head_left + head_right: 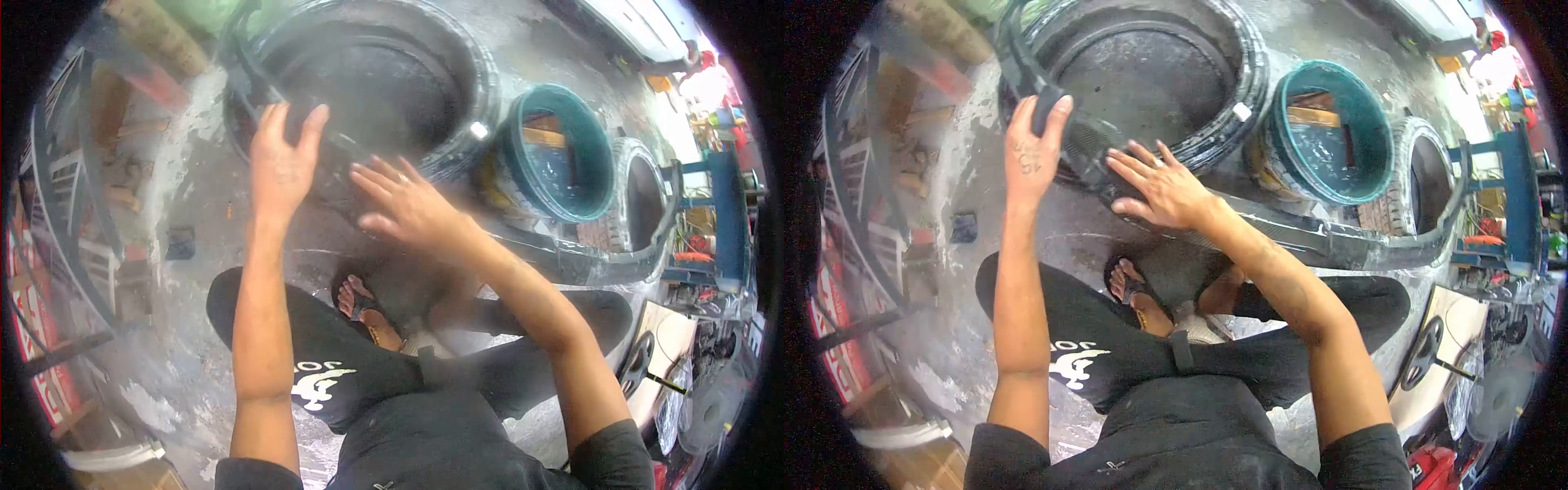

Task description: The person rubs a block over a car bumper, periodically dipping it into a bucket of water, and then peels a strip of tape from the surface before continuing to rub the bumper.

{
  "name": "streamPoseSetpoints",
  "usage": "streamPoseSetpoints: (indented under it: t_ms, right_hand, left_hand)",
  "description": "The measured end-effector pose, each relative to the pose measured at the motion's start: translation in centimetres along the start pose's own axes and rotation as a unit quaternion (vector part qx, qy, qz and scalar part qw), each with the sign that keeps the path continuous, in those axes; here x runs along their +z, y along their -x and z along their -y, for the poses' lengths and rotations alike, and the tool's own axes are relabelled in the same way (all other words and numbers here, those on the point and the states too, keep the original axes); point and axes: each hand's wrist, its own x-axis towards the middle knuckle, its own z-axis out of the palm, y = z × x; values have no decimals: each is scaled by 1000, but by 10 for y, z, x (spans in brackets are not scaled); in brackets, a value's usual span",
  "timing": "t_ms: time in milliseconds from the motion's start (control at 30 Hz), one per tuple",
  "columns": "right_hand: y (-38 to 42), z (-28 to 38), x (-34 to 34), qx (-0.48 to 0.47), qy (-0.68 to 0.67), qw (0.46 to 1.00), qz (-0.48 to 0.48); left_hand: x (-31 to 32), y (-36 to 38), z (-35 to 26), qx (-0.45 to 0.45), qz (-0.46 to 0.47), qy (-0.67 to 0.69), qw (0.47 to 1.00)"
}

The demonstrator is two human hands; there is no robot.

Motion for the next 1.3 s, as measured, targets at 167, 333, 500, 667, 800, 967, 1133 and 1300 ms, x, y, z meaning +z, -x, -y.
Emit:
streamPoseSetpoints:
  t_ms: [167,333,500,667,800,967,1133,1300]
  right_hand:
    - [-6,-96,-38,212,8,958,-195]
    - [46,-162,-37,317,-9,945,-86]
    - [47,-140,-44,302,-22,937,-172]
    - [-9,-59,-47,223,-267,915,-203]
    - [-50,-27,-22,149,-263,948,-97]
    - [-115,-43,-8,171,-238,951,-100]
    - [-146,-49,10,134,-277,931,-195]
    - [-94,-34,7,72,-254,945,-194]
  left_hand:
    - [1,4,-3,-13,-47,-19,999]
    - [4,-1,14,-9,-38,10,999]
    - [4,-8,15,-28,-38,31,998]
    - [2,-11,23,-63,-24,27,997]
    - [1,-12,19,-31,-68,10,997]
    - [-14,-17,20,-69,-58,33,995]
    - [-27,-23,25,-120,-77,23,989]
    - [-36,-22,32,-150,-87,53,983]
